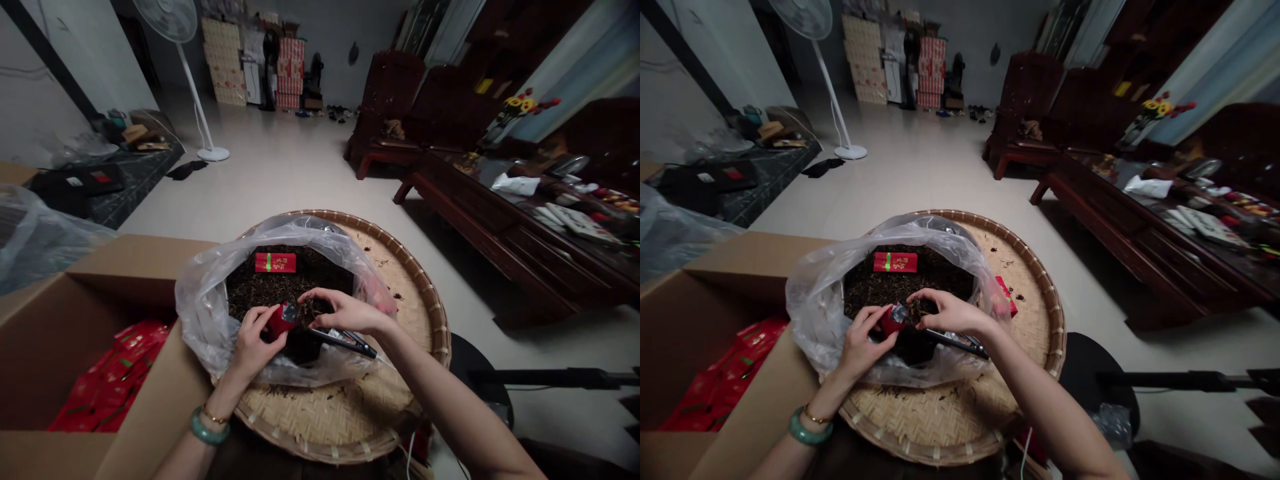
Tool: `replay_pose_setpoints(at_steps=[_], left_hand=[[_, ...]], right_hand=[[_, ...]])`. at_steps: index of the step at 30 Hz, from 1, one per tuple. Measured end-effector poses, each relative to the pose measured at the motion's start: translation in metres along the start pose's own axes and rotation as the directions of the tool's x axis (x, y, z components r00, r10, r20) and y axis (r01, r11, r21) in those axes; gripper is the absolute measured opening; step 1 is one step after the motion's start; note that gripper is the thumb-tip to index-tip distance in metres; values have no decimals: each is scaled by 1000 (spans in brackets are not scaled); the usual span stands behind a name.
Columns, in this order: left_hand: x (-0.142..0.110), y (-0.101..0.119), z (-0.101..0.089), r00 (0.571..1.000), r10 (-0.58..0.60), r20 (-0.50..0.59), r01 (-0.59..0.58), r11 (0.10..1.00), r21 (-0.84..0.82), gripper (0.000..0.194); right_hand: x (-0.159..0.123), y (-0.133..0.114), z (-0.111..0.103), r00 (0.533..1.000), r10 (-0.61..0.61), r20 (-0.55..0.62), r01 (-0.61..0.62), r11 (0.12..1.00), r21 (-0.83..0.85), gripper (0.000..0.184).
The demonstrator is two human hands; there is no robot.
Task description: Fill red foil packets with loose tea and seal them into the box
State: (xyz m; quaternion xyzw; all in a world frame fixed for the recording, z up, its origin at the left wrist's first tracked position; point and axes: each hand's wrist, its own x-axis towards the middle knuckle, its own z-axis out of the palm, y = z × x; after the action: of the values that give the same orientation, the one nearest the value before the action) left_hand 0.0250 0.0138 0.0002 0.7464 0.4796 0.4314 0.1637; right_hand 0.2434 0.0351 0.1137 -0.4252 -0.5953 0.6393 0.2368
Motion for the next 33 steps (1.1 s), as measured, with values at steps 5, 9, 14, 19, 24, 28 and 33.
replay_pose_setpoints(at_steps=[5,9,14,19,24,28,33], left_hand=[[-1,-2,0,999,30,23,-30,999,24,45],[-2,-3,0,998,62,19,-63,997,43,47],[-2,-4,0,996,89,6,-89,994,59,47],[-2,-3,1,995,97,3,-97,993,63,48],[-2,-3,1,993,113,36,-116,990,74,49],[-2,-3,1,991,123,48,-126,989,80,48],[-2,-1,0,994,108,32,-110,991,72,48]], right_hand=[[10,-8,5,998,-39,51,58,876,-478,42],[15,-12,10,997,-62,42,74,809,-583,47],[14,-13,15,995,-93,-24,54,754,-655,48],[12,-11,18,989,-145,-7,87,635,-768,31],[14,-13,25,998,-58,21,48,519,-853,25],[17,-15,31,999,-32,-33,-13,493,-870,23],[15,-15,32,982,-149,-118,-6,597,-802,37]])
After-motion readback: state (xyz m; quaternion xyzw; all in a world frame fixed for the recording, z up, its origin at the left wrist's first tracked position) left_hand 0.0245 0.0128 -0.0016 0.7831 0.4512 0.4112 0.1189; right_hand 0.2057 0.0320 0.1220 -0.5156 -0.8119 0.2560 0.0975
